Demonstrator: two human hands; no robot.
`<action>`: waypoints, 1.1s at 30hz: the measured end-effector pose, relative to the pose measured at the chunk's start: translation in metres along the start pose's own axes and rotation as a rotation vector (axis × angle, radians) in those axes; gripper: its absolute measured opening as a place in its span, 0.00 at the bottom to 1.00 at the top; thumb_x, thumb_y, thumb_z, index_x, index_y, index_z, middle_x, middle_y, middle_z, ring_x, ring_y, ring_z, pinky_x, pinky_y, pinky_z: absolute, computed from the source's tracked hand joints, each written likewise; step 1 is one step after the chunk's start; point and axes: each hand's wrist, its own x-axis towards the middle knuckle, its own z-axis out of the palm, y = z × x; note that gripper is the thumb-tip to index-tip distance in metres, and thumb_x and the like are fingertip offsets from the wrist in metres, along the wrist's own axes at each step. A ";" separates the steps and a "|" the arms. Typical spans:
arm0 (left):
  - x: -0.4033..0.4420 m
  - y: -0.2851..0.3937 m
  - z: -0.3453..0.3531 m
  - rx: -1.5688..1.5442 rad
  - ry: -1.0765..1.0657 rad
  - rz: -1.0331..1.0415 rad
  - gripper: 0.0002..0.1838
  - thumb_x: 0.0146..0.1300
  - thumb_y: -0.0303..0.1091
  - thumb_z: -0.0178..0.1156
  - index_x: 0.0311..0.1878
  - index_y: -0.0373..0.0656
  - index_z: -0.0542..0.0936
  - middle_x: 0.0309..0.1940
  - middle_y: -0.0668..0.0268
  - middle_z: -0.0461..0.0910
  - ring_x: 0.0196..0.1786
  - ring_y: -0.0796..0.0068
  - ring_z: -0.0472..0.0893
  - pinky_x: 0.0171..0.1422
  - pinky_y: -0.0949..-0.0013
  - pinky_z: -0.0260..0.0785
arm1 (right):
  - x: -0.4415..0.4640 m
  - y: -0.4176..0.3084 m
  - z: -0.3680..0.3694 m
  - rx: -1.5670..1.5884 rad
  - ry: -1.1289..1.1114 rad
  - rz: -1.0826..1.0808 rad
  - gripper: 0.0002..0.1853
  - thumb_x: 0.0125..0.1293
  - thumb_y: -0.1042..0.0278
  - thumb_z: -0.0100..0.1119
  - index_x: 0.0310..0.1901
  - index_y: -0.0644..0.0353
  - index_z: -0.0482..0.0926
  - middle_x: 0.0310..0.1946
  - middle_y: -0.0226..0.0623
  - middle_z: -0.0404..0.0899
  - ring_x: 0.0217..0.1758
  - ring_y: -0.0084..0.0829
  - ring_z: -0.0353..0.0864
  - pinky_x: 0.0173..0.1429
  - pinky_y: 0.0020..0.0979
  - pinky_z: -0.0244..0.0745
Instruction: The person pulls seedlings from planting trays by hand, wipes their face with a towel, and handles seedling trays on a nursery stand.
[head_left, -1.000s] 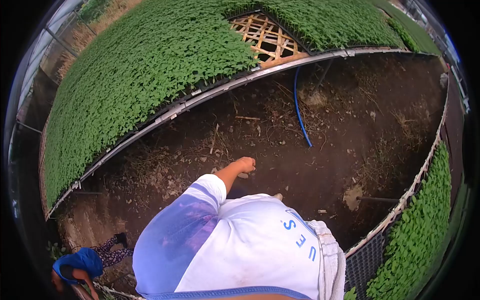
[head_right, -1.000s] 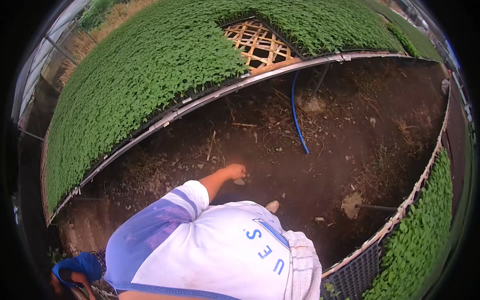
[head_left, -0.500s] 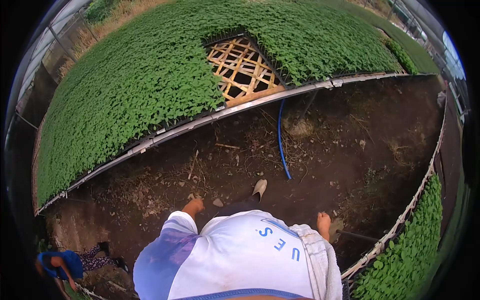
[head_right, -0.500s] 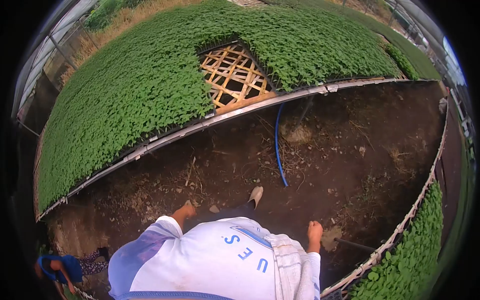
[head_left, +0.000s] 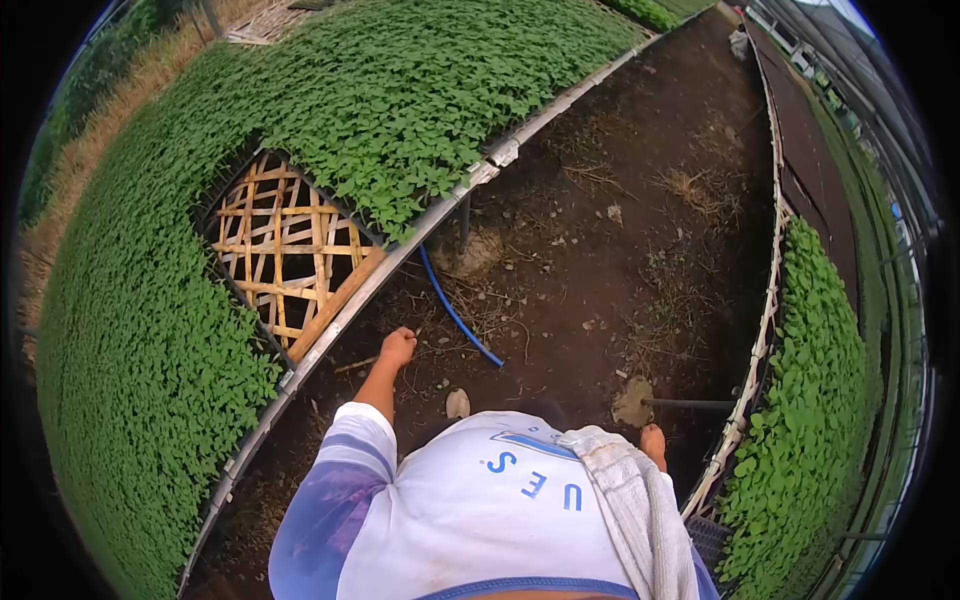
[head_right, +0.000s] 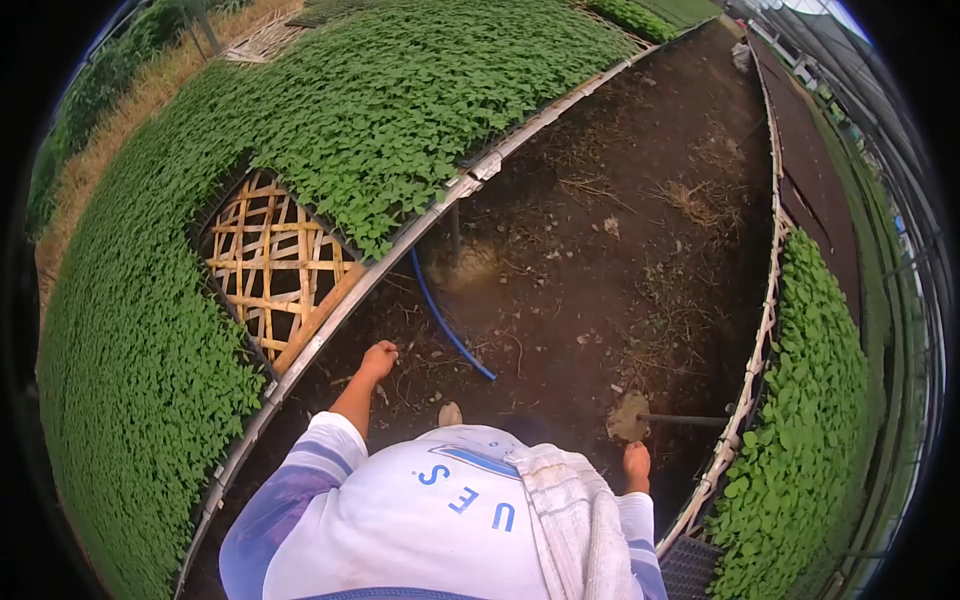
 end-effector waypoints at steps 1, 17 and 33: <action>0.027 0.015 0.006 -0.127 0.005 0.024 0.17 0.66 0.41 0.65 0.55 0.46 0.83 0.51 0.56 0.86 0.57 0.54 0.83 0.64 0.57 0.74 | 0.000 -0.002 -0.001 0.015 0.017 0.029 0.17 0.70 0.60 0.51 0.44 0.62 0.86 0.45 0.56 0.85 0.53 0.56 0.83 0.60 0.49 0.76; -0.048 0.024 0.132 0.619 -0.496 -0.337 0.14 0.66 0.38 0.58 0.47 0.43 0.88 0.49 0.52 0.86 0.55 0.54 0.85 0.60 0.56 0.77 | 0.334 -0.077 -0.060 0.357 -0.431 -0.226 0.09 0.73 0.66 0.55 0.40 0.62 0.80 0.28 0.37 0.82 0.26 0.33 0.84 0.28 0.36 0.78; -0.064 0.199 0.169 -0.126 0.107 -0.388 0.18 0.61 0.43 0.68 0.52 0.48 0.85 0.50 0.55 0.86 0.56 0.55 0.84 0.63 0.57 0.74 | 0.474 -0.167 -0.040 -0.122 -0.774 -0.977 0.08 0.69 0.65 0.57 0.40 0.60 0.82 0.25 0.38 0.83 0.21 0.30 0.83 0.22 0.34 0.74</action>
